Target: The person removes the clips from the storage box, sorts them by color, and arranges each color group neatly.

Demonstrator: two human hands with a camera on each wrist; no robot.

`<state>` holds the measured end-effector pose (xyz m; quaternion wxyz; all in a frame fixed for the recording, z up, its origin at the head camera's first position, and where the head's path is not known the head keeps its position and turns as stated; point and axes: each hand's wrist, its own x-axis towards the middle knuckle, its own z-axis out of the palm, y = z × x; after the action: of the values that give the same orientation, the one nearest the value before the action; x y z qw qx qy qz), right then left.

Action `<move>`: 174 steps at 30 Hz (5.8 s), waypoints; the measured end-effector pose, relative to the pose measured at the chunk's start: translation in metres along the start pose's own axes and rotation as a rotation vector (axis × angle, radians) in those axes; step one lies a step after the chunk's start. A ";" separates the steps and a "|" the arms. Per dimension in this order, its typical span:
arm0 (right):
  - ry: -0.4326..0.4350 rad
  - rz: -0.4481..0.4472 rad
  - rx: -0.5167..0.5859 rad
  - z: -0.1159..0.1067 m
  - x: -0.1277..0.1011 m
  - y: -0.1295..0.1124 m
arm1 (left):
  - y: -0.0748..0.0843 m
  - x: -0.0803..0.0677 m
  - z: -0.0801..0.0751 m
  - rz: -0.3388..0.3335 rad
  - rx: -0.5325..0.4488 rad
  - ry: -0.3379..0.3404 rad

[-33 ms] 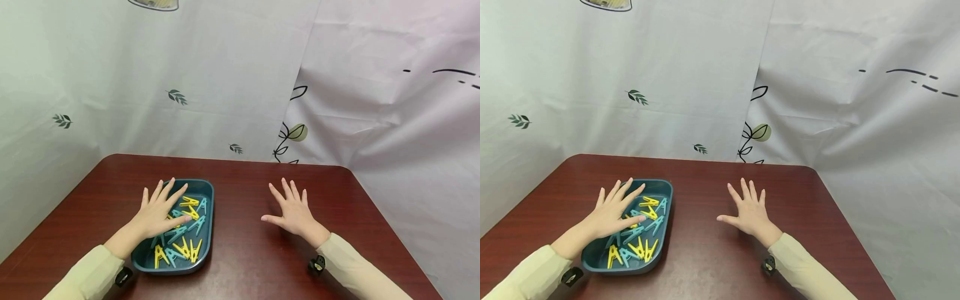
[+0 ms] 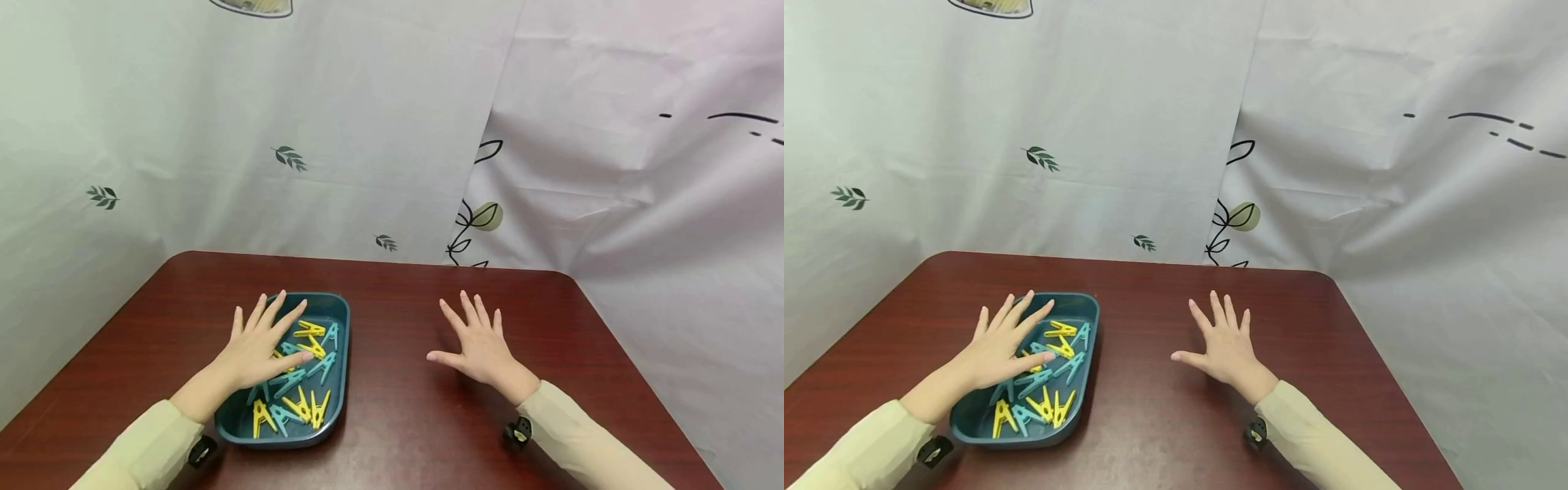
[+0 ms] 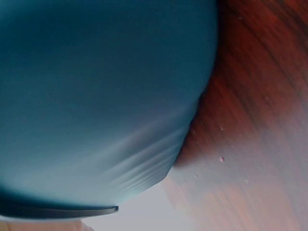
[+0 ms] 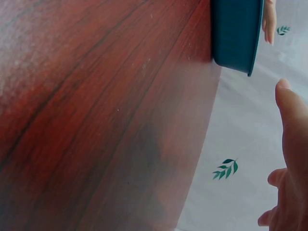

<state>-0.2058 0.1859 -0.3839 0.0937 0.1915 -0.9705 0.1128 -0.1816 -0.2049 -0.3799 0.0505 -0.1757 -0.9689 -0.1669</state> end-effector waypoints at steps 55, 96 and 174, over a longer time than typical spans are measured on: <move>-0.412 -0.665 0.065 -0.004 0.083 -0.152 | -0.060 -0.026 -0.015 -0.216 -0.617 -0.026; -0.620 -0.614 -0.093 0.041 0.109 -0.184 | -0.066 -0.027 -0.010 -0.260 -0.758 -0.046; -0.115 0.302 1.056 0.039 0.098 -0.079 | -0.065 -0.028 -0.009 -0.236 -0.751 -0.027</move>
<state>-0.2692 0.0706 -0.3849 -0.0856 0.0770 -0.8024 0.5856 -0.1782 -0.2740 -0.3960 -0.0498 -0.0715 -0.8545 -0.5120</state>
